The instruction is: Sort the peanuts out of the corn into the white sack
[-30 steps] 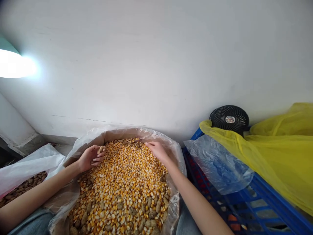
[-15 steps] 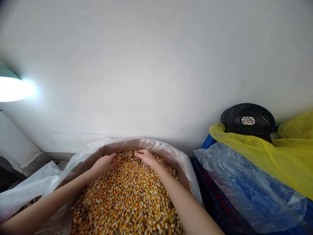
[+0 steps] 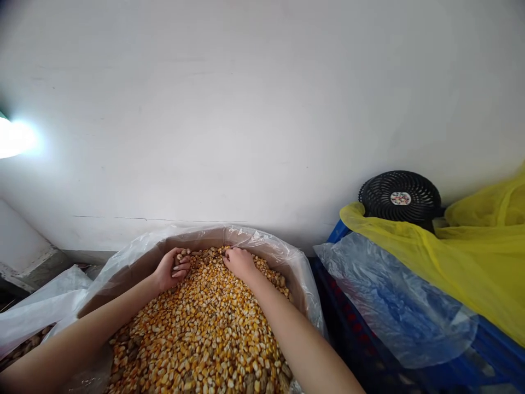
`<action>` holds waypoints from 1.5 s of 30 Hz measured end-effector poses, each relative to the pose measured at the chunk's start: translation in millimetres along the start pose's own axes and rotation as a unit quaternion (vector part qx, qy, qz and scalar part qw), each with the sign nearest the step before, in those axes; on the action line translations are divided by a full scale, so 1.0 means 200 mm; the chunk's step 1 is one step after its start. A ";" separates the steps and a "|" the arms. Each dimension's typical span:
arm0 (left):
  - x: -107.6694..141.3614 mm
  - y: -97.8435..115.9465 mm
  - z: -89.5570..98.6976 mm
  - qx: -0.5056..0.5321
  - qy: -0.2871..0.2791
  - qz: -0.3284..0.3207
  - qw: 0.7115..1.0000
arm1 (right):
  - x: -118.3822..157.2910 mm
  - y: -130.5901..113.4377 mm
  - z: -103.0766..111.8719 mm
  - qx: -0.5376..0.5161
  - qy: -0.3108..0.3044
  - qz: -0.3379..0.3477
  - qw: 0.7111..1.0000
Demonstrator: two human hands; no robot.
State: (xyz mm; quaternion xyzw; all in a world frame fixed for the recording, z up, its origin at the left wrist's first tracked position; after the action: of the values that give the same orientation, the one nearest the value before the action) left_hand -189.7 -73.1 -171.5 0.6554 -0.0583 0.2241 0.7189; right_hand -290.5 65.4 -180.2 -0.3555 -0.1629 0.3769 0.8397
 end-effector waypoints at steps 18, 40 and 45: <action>-0.16 0.01 -0.12 -0.128 0.073 0.003 0.989 | -0.02 -0.07 0.10 -0.275 -0.035 0.022 0.960; -0.12 0.04 -0.08 -0.315 0.121 -0.052 0.940 | -0.01 -0.07 0.01 -0.345 -0.030 -0.056 0.936; -0.14 0.03 -0.05 -0.351 0.123 -0.048 0.927 | 0.01 -0.04 0.01 -0.311 -0.040 -0.064 0.948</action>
State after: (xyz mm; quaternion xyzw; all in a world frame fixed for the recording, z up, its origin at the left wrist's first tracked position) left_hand -219.6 -69.4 -178.7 0.3304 -0.0124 0.2335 0.9144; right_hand -285.8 64.6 -172.3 -0.5722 -0.3277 0.2671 0.7028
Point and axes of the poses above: each hand's wrist, its own x-axis away from the middle knuckle, its own z-axis out of the back of the hand, y = z × x, the point moved 8 cm from there along -x, towards the middle knuckle, and after that the axes turned 10 degrees about z, right-handed, at the moved point
